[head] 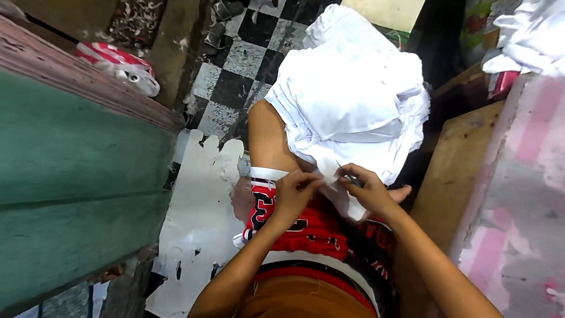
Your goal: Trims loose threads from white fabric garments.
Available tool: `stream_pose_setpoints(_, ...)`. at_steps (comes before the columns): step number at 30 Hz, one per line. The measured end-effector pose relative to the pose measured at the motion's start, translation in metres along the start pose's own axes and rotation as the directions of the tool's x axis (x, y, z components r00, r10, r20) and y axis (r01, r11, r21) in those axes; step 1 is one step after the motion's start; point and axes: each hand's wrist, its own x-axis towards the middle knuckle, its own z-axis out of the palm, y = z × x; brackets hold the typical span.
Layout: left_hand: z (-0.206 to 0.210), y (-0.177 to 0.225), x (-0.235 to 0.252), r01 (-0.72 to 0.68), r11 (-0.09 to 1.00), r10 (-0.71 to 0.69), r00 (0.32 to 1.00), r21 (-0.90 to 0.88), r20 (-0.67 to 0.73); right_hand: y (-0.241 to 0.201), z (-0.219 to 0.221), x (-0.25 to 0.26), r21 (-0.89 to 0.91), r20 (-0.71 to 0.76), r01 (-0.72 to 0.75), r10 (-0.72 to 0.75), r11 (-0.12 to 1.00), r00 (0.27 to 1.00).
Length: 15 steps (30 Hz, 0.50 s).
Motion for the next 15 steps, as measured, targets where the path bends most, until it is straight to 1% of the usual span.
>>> stream_pose_setpoints(2,-0.009,0.001,-0.002,0.01,0.999,-0.009,1.0,0.034,-0.011,-0.001,0.001,0.0,-0.071,0.026,0.02,-0.018,0.997,1.0)
stream_pose_setpoints(5,-0.021,0.007,-0.004,0.132,0.989,-0.132,0.991,-0.065,0.004,-0.006,0.006,0.0,-0.286,0.088,0.132,-0.111,0.949,0.99)
stream_pose_setpoints(7,-0.025,0.008,-0.004,0.22,0.964,-0.218,0.975,-0.148,0.028,-0.012,0.01,0.003,-0.44,0.123,0.249,-0.217,0.863,0.968)
stream_pose_setpoints(8,-0.027,0.008,-0.004,0.241,0.957,-0.24,0.97,-0.163,0.025,-0.016,0.01,0.006,-0.502,0.137,0.3,-0.268,0.811,0.954)
stream_pose_setpoints(9,-0.028,0.008,-0.004,0.23,0.962,-0.231,0.973,-0.148,0.011,-0.023,0.008,0.011,-0.549,0.155,0.33,-0.294,0.768,0.943)
stream_pose_setpoints(10,-0.029,0.007,-0.005,0.193,0.976,-0.195,0.981,-0.098,-0.016,-0.032,0.004,0.017,-0.587,0.186,0.339,-0.286,0.735,0.94)
stream_pose_setpoints(12,-0.03,0.002,-0.006,0.068,0.994,-0.061,0.995,0.082,-0.083,-0.054,-0.003,0.031,-0.667,0.281,0.351,-0.214,0.657,0.935)
stream_pose_setpoints(14,-0.032,-0.002,-0.005,-0.074,0.962,0.112,0.985,0.262,-0.132,-0.075,-0.003,0.046,-0.735,0.381,0.397,-0.149,0.55,0.913)
stream_pose_setpoints(15,-0.033,-0.003,-0.004,-0.113,0.94,0.17,0.974,0.322,-0.152,-0.084,0.0,0.052,-0.755,0.424,0.424,-0.121,0.5,0.897)
